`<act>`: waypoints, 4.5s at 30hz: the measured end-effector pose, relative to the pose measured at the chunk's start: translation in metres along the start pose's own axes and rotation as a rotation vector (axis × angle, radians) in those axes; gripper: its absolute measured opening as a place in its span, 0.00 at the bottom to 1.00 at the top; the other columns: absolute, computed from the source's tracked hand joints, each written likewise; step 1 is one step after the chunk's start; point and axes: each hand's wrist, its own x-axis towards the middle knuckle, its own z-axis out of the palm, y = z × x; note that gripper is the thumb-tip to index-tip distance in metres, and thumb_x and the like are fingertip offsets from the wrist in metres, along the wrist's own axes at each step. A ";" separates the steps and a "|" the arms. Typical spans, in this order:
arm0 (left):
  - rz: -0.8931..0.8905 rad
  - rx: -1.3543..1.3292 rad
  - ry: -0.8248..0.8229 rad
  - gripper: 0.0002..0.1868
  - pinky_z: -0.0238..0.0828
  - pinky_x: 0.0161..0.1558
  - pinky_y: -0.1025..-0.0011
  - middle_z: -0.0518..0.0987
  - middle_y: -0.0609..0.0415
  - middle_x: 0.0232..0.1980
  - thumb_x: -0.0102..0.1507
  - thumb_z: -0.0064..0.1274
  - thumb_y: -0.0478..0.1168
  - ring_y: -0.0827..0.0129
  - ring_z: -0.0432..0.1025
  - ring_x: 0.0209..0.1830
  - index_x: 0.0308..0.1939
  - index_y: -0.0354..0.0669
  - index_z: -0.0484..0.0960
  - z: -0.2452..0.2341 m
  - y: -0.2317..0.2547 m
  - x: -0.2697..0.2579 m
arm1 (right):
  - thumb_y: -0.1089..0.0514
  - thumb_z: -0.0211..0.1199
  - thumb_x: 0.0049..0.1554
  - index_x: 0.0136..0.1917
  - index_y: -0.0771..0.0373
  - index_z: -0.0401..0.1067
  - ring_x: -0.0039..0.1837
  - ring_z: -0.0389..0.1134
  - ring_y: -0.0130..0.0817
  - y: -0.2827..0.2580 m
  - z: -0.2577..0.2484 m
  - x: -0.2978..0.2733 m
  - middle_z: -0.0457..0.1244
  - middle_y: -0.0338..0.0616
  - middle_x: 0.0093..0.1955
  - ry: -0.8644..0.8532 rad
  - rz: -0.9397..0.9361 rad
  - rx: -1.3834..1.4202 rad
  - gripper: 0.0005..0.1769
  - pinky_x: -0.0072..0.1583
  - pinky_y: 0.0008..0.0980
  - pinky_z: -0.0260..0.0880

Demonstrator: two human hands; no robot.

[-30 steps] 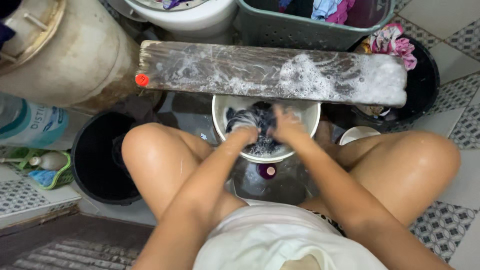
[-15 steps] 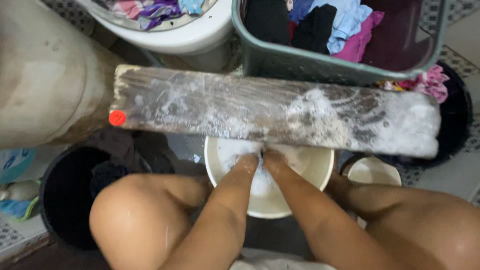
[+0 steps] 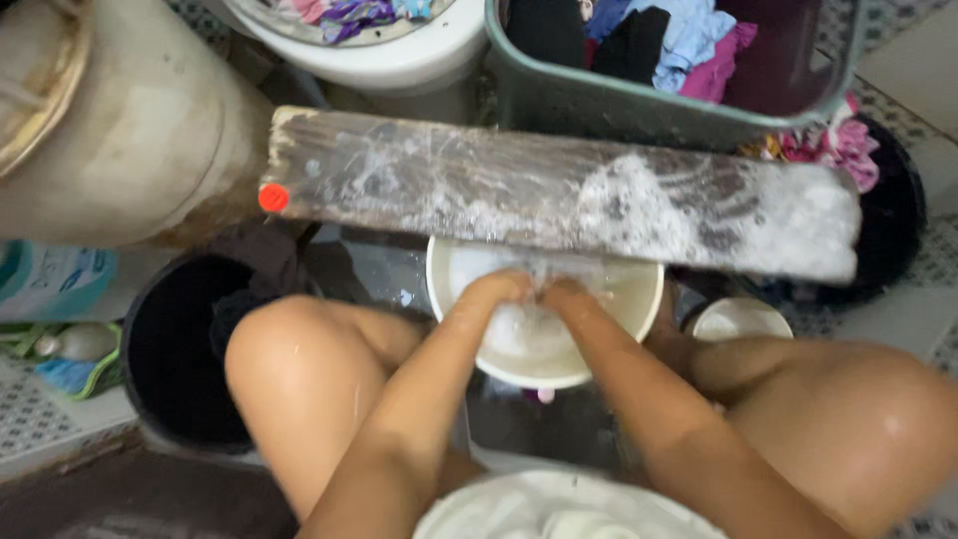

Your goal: The person washes clothing by hand in a basin, rubbing the fabric against itself and using a scrubbing brush, then rinsing it in soapy water.

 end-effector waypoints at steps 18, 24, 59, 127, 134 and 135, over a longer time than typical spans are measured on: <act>0.219 -2.001 -0.043 0.21 0.73 0.56 0.56 0.80 0.46 0.50 0.73 0.49 0.53 0.58 0.75 0.50 0.52 0.36 0.77 -0.057 0.102 -0.191 | 0.62 0.74 0.53 0.54 0.60 0.79 0.56 0.71 0.35 -0.122 -0.067 -0.288 0.70 0.42 0.52 1.149 -0.895 0.963 0.14 0.70 0.37 0.69; 0.125 -1.940 -0.043 0.24 0.71 0.53 0.57 0.78 0.46 0.48 0.73 0.48 0.55 0.58 0.73 0.48 0.52 0.34 0.76 0.002 0.081 -0.129 | 0.57 0.68 0.61 0.42 0.65 0.79 0.39 0.70 0.39 -0.074 -0.060 -0.194 0.72 0.50 0.39 1.246 -0.290 1.197 0.10 0.48 0.37 0.70; 0.704 0.415 1.025 0.20 0.66 0.49 0.52 0.78 0.49 0.36 0.62 0.66 0.54 0.51 0.73 0.44 0.28 0.44 0.79 -0.212 0.063 -0.214 | 0.60 0.63 0.60 0.64 0.69 0.53 0.53 0.69 0.58 0.048 -0.164 -0.224 0.64 0.63 0.52 1.320 -0.253 0.532 0.26 0.57 0.52 0.71; 0.339 -0.019 0.954 0.15 0.24 0.78 0.45 0.77 0.65 0.66 0.58 0.60 0.42 0.52 0.56 0.79 0.44 0.76 0.89 -0.102 0.025 -0.196 | 0.60 0.62 0.58 0.67 0.70 0.70 0.55 0.67 0.56 -0.002 -0.173 -0.167 0.67 0.58 0.50 1.242 -0.103 -0.071 0.24 0.56 0.54 0.65; 0.283 -0.001 0.955 0.19 0.24 0.78 0.46 0.76 0.65 0.67 0.57 0.60 0.38 0.55 0.56 0.79 0.42 0.77 0.90 -0.101 0.026 -0.190 | 0.53 0.62 0.50 0.47 0.62 0.75 0.59 0.67 0.55 -0.063 -0.116 -0.145 0.68 0.58 0.56 1.326 -0.552 -0.223 0.14 0.61 0.52 0.65; 0.268 0.016 0.978 0.18 0.25 0.79 0.47 0.77 0.65 0.67 0.57 0.60 0.38 0.55 0.56 0.80 0.41 0.77 0.90 -0.101 0.024 -0.189 | 0.53 0.61 0.53 0.45 0.55 0.74 0.62 0.67 0.52 -0.056 -0.113 -0.148 0.68 0.58 0.63 1.462 -0.800 -0.139 0.08 0.65 0.50 0.64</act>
